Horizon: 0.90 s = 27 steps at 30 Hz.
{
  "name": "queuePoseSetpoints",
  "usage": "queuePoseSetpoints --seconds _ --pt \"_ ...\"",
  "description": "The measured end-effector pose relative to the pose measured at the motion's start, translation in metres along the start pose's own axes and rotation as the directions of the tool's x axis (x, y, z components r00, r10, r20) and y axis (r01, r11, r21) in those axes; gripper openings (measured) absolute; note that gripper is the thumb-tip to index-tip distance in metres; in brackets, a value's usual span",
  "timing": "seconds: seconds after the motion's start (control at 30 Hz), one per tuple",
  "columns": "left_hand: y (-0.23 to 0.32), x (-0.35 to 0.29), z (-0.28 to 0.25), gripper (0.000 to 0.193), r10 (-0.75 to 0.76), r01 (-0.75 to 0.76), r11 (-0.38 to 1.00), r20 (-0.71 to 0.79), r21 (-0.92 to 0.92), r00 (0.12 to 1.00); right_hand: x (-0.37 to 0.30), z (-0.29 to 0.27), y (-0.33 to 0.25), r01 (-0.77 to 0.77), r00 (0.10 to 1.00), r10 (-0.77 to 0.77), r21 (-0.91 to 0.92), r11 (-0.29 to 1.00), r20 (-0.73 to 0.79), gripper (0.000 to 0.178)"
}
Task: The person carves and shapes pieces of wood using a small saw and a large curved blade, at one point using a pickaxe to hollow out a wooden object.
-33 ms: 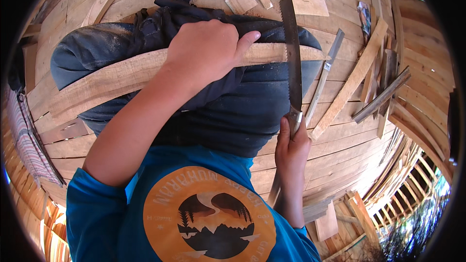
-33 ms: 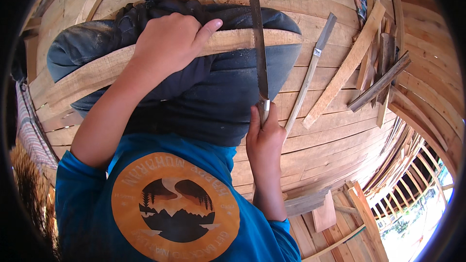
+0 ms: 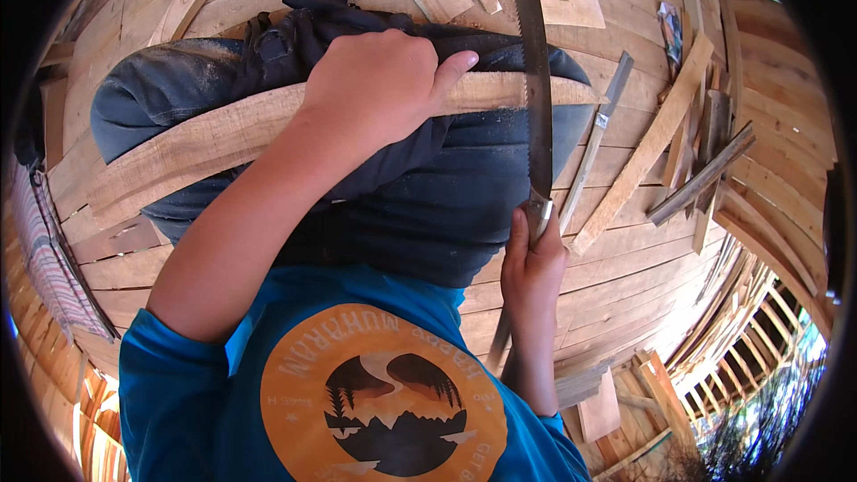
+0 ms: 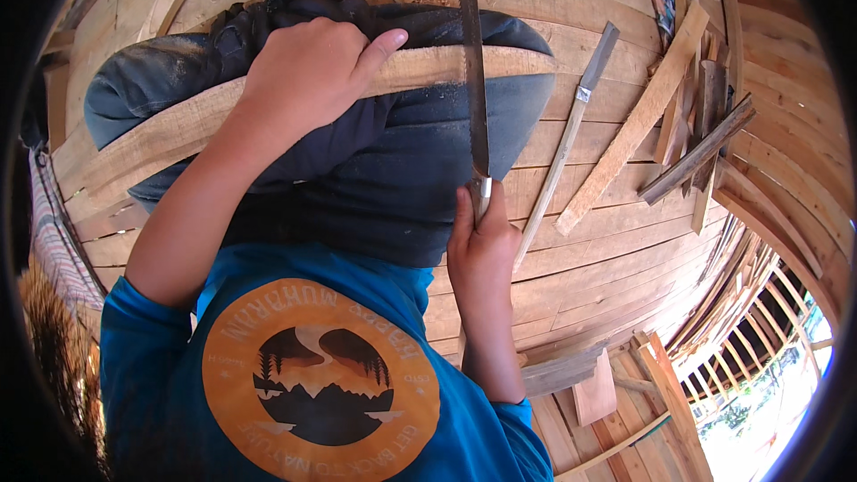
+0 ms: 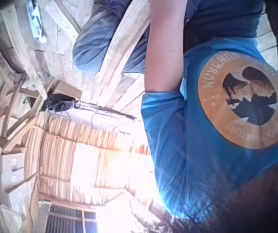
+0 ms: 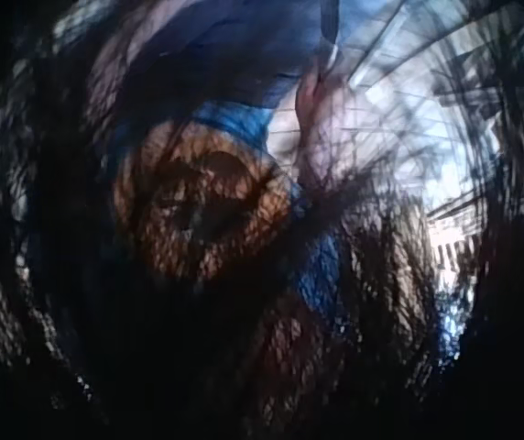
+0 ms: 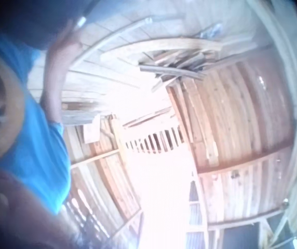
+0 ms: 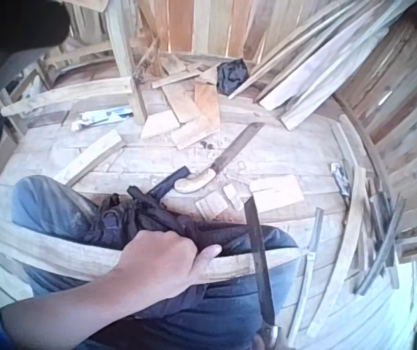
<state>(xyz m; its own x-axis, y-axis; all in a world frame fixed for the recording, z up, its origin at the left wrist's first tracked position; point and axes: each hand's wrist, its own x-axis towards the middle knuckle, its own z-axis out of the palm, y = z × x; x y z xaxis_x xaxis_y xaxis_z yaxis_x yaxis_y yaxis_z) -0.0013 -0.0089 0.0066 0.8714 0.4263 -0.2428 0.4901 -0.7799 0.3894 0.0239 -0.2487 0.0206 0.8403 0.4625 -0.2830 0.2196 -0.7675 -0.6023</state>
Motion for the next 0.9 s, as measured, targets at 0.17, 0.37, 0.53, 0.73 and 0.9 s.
queuePoseSetpoints --seconds 0.17,0.37,0.53,0.73,0.9 --pt "-0.002 0.005 0.002 0.069 0.023 -0.023 1.000 -0.005 0.011 1.000 0.003 0.012 0.006 0.070 0.995 -0.073 -0.052 0.996 -0.066 0.016" --pt "0.001 0.004 0.000 0.072 0.013 -0.013 1.000 0.007 0.024 1.000 -0.006 0.009 0.005 0.018 0.999 -0.017 0.022 1.000 -0.050 0.017" --pt "-0.002 0.007 0.004 0.072 -0.053 0.053 0.999 -0.001 0.011 0.999 -0.005 0.010 0.013 0.057 0.997 -0.055 0.065 0.996 -0.046 0.014" --pt "0.002 0.008 0.003 0.072 -0.055 0.054 0.998 0.051 0.035 0.997 -0.019 0.022 0.019 -0.042 0.997 0.049 0.136 0.990 -0.051 0.013" --pt "-0.001 0.006 0.000 0.072 -0.083 0.080 0.995 0.031 0.064 0.996 -0.013 0.009 0.010 0.011 0.999 -0.007 0.099 0.995 -0.041 0.017"
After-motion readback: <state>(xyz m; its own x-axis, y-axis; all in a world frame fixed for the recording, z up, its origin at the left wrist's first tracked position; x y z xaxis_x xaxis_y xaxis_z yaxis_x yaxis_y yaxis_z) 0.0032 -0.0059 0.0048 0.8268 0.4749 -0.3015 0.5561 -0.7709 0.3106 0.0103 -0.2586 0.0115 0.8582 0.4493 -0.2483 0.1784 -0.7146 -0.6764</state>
